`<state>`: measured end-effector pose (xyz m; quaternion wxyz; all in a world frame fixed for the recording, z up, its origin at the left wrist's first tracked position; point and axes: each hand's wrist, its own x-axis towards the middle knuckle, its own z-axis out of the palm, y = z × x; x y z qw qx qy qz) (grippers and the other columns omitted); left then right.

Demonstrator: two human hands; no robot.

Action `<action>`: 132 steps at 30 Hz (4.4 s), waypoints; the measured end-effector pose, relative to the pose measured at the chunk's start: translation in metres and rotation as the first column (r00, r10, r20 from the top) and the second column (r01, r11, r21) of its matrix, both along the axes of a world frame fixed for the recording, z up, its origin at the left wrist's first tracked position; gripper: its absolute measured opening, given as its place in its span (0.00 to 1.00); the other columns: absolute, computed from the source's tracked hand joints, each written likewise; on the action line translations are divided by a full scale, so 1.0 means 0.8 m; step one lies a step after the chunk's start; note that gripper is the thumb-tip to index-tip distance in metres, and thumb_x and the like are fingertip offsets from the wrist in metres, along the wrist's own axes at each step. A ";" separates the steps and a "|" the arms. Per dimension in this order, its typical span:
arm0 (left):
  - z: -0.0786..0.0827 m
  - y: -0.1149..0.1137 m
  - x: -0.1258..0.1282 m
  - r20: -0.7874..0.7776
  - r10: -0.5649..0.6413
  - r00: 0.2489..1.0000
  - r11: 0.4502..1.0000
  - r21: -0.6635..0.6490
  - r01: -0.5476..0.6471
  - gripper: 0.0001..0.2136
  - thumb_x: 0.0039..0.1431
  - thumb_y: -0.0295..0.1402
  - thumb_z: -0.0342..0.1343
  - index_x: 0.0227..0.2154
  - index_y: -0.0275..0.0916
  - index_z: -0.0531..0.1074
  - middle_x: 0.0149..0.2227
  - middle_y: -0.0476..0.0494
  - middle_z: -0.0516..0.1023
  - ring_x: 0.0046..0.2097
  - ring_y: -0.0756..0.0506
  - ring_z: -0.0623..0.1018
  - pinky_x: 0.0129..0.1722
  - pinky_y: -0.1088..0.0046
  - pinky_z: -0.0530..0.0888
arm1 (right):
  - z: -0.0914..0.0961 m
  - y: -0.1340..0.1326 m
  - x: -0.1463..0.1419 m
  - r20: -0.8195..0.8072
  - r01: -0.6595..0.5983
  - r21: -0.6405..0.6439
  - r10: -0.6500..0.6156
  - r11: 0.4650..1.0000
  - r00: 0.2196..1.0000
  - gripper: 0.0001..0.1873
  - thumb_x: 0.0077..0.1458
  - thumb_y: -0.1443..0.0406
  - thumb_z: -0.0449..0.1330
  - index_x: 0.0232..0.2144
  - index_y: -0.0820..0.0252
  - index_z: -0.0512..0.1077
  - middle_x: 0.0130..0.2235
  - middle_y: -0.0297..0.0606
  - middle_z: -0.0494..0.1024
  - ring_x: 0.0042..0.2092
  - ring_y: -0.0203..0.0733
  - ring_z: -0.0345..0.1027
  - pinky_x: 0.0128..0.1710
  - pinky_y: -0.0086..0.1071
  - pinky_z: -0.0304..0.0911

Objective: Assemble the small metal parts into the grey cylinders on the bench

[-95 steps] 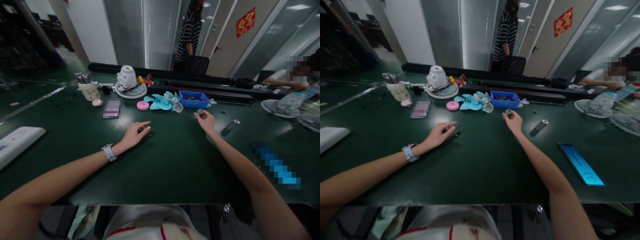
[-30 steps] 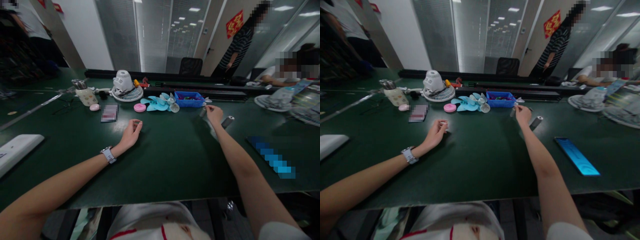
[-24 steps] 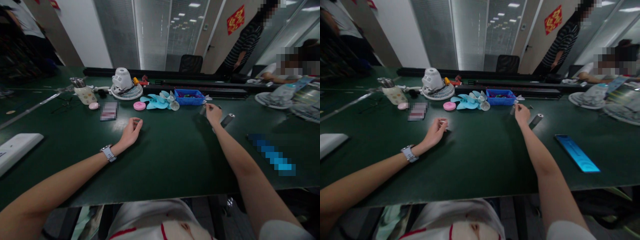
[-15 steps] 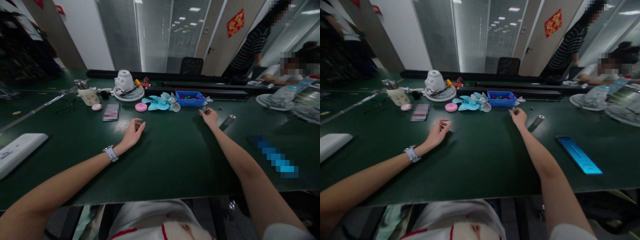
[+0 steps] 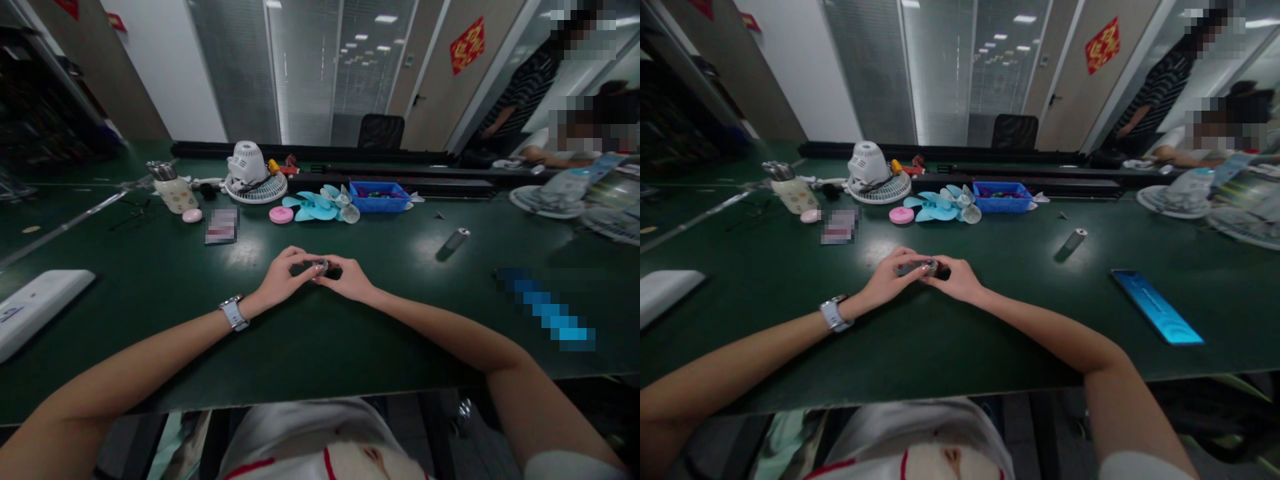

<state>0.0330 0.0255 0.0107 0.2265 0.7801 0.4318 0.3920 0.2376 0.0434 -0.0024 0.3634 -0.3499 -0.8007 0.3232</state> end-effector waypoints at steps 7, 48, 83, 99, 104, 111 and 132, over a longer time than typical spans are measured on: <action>0.005 0.013 0.007 0.043 0.058 0.997 0.998 0.017 -0.059 0.12 0.61 0.44 0.57 0.39 0.44 0.80 0.39 0.44 0.77 0.44 0.43 0.74 0.44 0.64 0.70 | -0.004 0.004 0.003 0.024 0.003 0.023 -0.003 1.000 1.000 0.23 0.52 0.56 0.68 0.49 0.57 0.74 0.42 0.38 0.81 0.42 0.43 0.75 0.44 0.39 0.70; -0.022 0.021 -0.039 0.040 0.349 0.936 0.932 -0.122 -0.342 0.20 0.65 0.47 0.45 0.43 0.37 0.74 0.38 0.42 0.80 0.39 0.43 0.78 0.40 0.67 0.72 | 0.013 0.034 -0.008 0.333 -0.056 0.065 0.031 0.996 0.942 0.26 0.54 0.50 0.65 0.51 0.54 0.76 0.29 0.32 0.72 0.29 0.33 0.61 0.30 0.29 0.54; -0.029 0.022 -0.042 0.004 0.304 0.953 0.944 -0.133 -0.300 0.18 0.65 0.48 0.46 0.44 0.39 0.71 0.39 0.43 0.79 0.39 0.45 0.77 0.38 0.68 0.72 | 0.014 0.193 0.253 0.117 0.905 0.283 -0.948 0.318 0.296 0.20 0.57 0.58 0.55 0.42 0.62 0.81 0.41 0.52 0.81 0.43 0.55 0.73 0.46 0.43 0.64; -0.026 0.021 -0.040 -0.009 0.298 0.954 0.945 -0.134 -0.297 0.17 0.64 0.47 0.47 0.43 0.38 0.71 0.36 0.44 0.77 0.36 0.45 0.75 0.36 0.68 0.71 | -0.034 0.204 0.273 0.121 0.874 0.202 -0.897 0.442 0.426 0.24 0.52 0.52 0.61 0.45 0.64 0.76 0.38 0.48 0.81 0.38 0.49 0.73 0.40 0.38 0.65; -0.027 0.022 -0.041 -0.018 0.284 0.959 0.953 -0.107 -0.285 0.16 0.64 0.45 0.49 0.44 0.39 0.71 0.37 0.44 0.78 0.38 0.45 0.76 0.38 0.67 0.72 | -0.027 0.196 0.265 0.159 0.877 0.228 -0.905 0.423 0.395 0.22 0.53 0.54 0.61 0.44 0.65 0.76 0.39 0.50 0.81 0.40 0.51 0.74 0.42 0.40 0.65; -0.020 0.016 -0.038 0.015 0.261 0.965 0.960 -0.107 -0.258 0.17 0.63 0.45 0.51 0.47 0.40 0.71 0.37 0.45 0.76 0.37 0.46 0.75 0.36 0.69 0.71 | -0.003 0.121 0.155 0.013 0.704 0.225 -0.724 0.674 0.689 0.24 0.54 0.53 0.63 0.49 0.61 0.74 0.41 0.45 0.81 0.39 0.48 0.75 0.43 0.40 0.67; -0.010 -0.002 -0.008 0.062 0.079 0.995 0.997 -0.021 -0.078 0.13 0.59 0.46 0.58 0.39 0.46 0.81 0.41 0.44 0.77 0.47 0.42 0.73 0.49 0.61 0.68 | -0.005 -0.015 -0.001 0.092 -0.029 0.066 0.023 0.997 0.995 0.24 0.54 0.54 0.66 0.51 0.57 0.72 0.44 0.38 0.80 0.43 0.42 0.74 0.45 0.38 0.70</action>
